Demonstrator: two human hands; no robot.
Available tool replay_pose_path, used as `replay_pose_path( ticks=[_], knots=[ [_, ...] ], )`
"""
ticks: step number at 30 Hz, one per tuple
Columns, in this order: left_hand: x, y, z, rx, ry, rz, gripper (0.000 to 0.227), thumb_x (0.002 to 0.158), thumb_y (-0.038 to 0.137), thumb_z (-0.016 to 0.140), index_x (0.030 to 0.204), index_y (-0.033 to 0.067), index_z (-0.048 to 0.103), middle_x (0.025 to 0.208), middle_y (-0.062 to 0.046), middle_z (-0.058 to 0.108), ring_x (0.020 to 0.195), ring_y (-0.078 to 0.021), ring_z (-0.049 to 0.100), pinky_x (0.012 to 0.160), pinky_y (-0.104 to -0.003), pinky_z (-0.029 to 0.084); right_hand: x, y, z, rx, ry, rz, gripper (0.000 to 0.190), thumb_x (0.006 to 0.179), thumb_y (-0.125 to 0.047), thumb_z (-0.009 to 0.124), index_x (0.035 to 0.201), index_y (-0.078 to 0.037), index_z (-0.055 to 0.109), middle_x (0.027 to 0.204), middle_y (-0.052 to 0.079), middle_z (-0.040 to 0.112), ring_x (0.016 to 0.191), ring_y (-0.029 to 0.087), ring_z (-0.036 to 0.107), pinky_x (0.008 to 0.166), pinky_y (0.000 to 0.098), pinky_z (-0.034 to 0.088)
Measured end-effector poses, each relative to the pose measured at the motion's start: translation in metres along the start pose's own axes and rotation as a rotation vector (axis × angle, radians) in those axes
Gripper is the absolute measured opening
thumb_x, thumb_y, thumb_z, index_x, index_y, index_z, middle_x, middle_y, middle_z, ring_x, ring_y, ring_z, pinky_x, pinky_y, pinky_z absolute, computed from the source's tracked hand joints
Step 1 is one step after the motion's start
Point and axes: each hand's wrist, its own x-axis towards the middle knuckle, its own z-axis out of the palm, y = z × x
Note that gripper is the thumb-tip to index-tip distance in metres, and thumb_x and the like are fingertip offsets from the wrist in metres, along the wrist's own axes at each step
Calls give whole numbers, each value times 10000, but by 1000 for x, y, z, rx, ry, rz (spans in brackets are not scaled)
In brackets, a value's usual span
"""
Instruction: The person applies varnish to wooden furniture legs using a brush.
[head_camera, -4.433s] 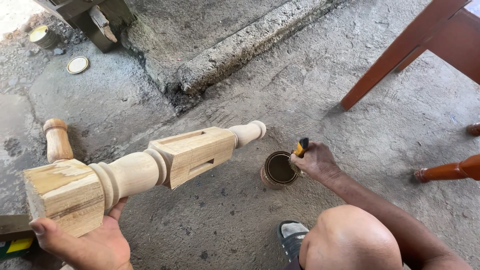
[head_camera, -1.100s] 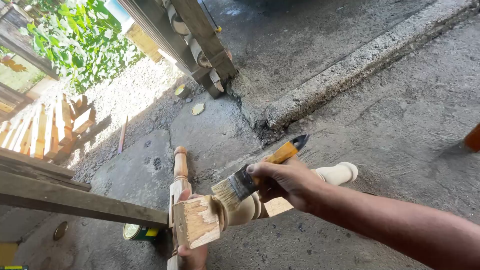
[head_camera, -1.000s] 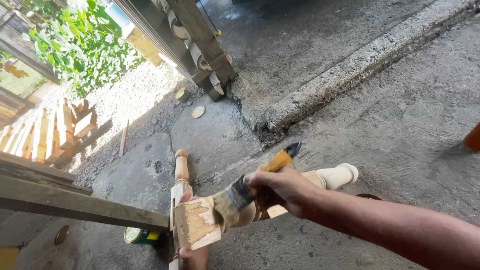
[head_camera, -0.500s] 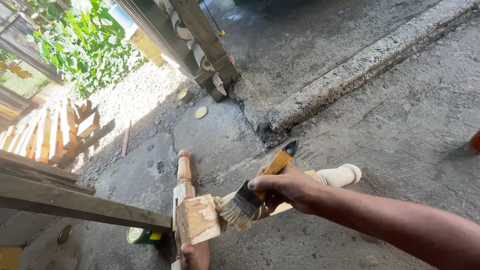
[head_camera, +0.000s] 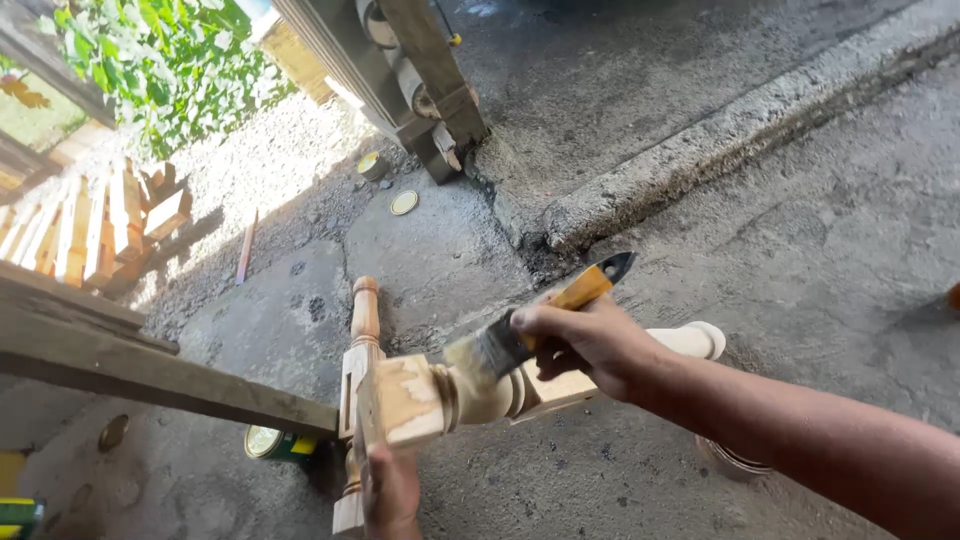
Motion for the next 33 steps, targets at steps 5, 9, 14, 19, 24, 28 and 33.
replay_pose_path(
  ticks=[5,9,14,19,24,28,33],
  knots=[
    [15,-52,-30,-79,213,-22,1012,827,652,742,1517,0,393,1469,-158,499,1327,-267,502,1088,-442,423,8,4,27,-131,88,-78,185,831,-142,772,873,-5,655,767,116,687,608,197,671,497,331,592],
    [20,-67,-32,356,375,-144,1004,889,726,619,1477,-73,465,1488,-263,466,1346,-345,504,1143,-470,412,-6,-5,39,-312,118,-154,152,853,-130,762,875,-5,678,768,148,709,591,209,671,489,319,595],
    [36,20,46,485,465,-481,1176,768,826,514,1607,38,275,1655,-221,250,1517,-356,272,1183,-557,276,-8,42,69,-459,367,-375,151,873,-164,722,910,-23,685,783,104,740,627,163,701,530,291,620],
    [39,42,74,319,439,-489,1330,656,839,551,1632,110,18,1687,-209,102,1527,-373,233,1202,-568,225,-4,96,46,-394,455,-516,183,898,-169,727,929,7,688,767,80,707,645,127,669,582,282,588],
    [26,54,95,355,432,-445,1347,661,829,542,1628,97,-44,1672,-246,52,1523,-390,229,1188,-595,255,-19,102,42,-458,733,-530,175,897,-201,733,931,-34,691,753,43,709,660,95,628,605,259,522],
    [14,68,116,415,473,-366,1192,791,732,593,1626,83,43,1657,-219,130,1501,-358,243,1173,-540,267,-42,89,78,-513,645,-664,182,866,-206,755,919,-37,713,742,20,714,667,74,623,617,245,530],
    [9,85,134,414,408,-7,702,919,439,642,1456,61,395,1336,-156,550,1242,-234,557,1033,-380,465,-32,84,44,-457,463,-604,183,887,-188,746,915,-13,702,737,42,694,664,81,588,591,261,514]
  ],
)
